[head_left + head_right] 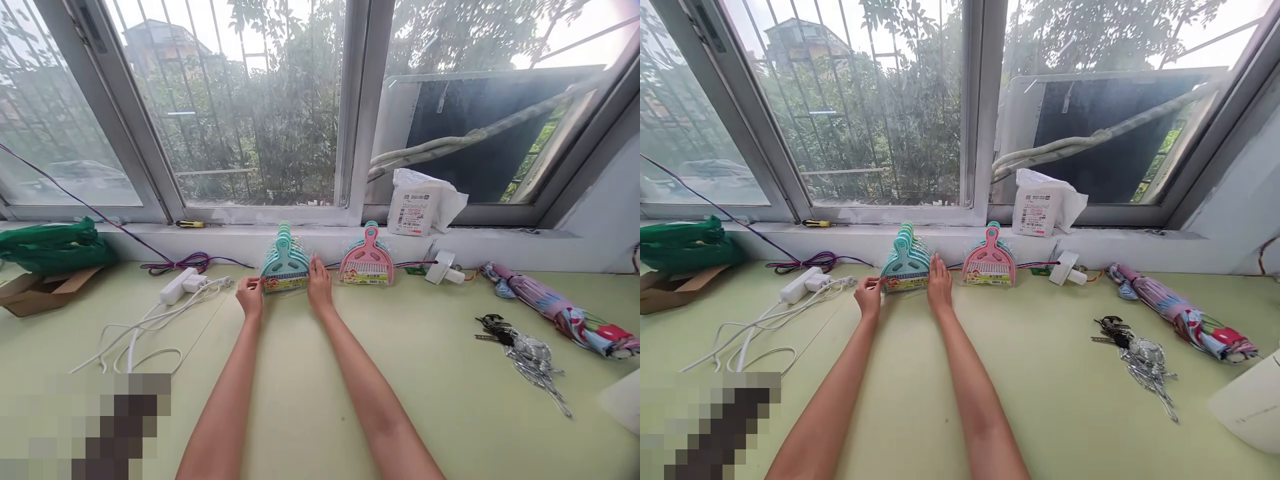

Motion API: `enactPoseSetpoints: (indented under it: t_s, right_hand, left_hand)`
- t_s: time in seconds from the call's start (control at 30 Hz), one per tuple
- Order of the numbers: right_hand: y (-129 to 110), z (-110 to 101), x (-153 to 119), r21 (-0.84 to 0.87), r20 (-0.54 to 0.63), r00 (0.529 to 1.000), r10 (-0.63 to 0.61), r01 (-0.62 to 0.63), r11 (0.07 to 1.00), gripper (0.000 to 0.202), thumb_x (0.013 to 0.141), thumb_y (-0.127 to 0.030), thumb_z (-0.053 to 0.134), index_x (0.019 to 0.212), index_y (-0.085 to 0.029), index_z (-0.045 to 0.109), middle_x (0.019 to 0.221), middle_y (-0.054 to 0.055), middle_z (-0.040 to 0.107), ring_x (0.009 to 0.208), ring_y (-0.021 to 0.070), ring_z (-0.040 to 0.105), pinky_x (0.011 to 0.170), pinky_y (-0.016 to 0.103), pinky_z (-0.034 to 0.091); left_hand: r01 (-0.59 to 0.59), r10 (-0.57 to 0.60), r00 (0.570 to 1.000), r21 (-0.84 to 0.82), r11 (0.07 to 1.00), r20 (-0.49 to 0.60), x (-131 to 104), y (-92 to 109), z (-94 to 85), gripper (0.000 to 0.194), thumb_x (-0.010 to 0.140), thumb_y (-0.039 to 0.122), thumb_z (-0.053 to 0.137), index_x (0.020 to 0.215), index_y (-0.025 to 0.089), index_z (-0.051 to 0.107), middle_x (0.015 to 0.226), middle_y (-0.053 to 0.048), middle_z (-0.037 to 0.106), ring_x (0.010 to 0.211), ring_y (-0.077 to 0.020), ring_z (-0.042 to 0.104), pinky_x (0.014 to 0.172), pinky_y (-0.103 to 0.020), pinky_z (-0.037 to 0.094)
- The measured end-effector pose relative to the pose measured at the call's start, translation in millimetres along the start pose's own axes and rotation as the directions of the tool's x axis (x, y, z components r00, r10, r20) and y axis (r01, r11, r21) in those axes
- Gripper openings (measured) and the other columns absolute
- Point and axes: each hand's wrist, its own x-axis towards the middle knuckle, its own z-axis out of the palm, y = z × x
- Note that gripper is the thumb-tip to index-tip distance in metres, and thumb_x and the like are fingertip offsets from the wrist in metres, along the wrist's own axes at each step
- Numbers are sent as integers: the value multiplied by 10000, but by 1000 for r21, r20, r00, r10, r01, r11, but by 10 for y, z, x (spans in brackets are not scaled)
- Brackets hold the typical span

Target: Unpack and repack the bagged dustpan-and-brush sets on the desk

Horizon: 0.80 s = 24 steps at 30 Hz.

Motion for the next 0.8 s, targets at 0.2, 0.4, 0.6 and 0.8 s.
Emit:
enactPoseSetpoints:
  t_s: [0.2, 0.4, 0.6, 0.8]
  right_hand:
    - [8, -15, -8, -32, 12, 995, -98, 98, 995, 586, 952, -180, 223, 1508, -186, 37, 1554, 95, 203, 1440, 191, 150, 1141, 470, 147]
    - [14, 22, 1, -22, -9, 995, -102, 102, 995, 591, 969, -314, 252, 1506, -141, 76, 1556, 136, 171, 1453, 220, 71, 1139, 533, 78]
    - [24, -135, -68, 32, -180, 980, 83, -79, 996, 613, 965, -384, 216, 1502, -127, 71, 1553, 166, 168, 1447, 244, 74, 1118, 553, 124]
    - [810, -694, -130, 183, -506, 658, 557, -550, 815, 527, 937, -359, 296, 1401, -110, 283, 1448, 256, 285, 1381, 314, 219, 1043, 568, 243]
  left_hand:
    - [-50, 51, 998, 10, 999, -45, -11, 18, -7, 287, 714, 455, 650, 685, 169, 635, 728, -40, 628, 655, -162, 584, 676, -303, 490]
    - [21, -21, 1000, 16, 1000, -5, -24, 5, 31, 284, 733, 457, 640, 747, 173, 630, 721, -34, 629, 659, -166, 589, 681, -306, 485]
    - [-114, 118, 991, 75, 991, -58, -131, 77, -27, 387, 794, 452, 611, 1069, 187, 550, 1011, -81, 595, 879, -187, 559, 844, -339, 449]
    - [-28, 56, 982, 154, 988, -179, -375, 195, -201, 272, 914, 386, 444, 1099, 192, 486, 1115, -98, 560, 923, -187, 532, 956, -379, 363]
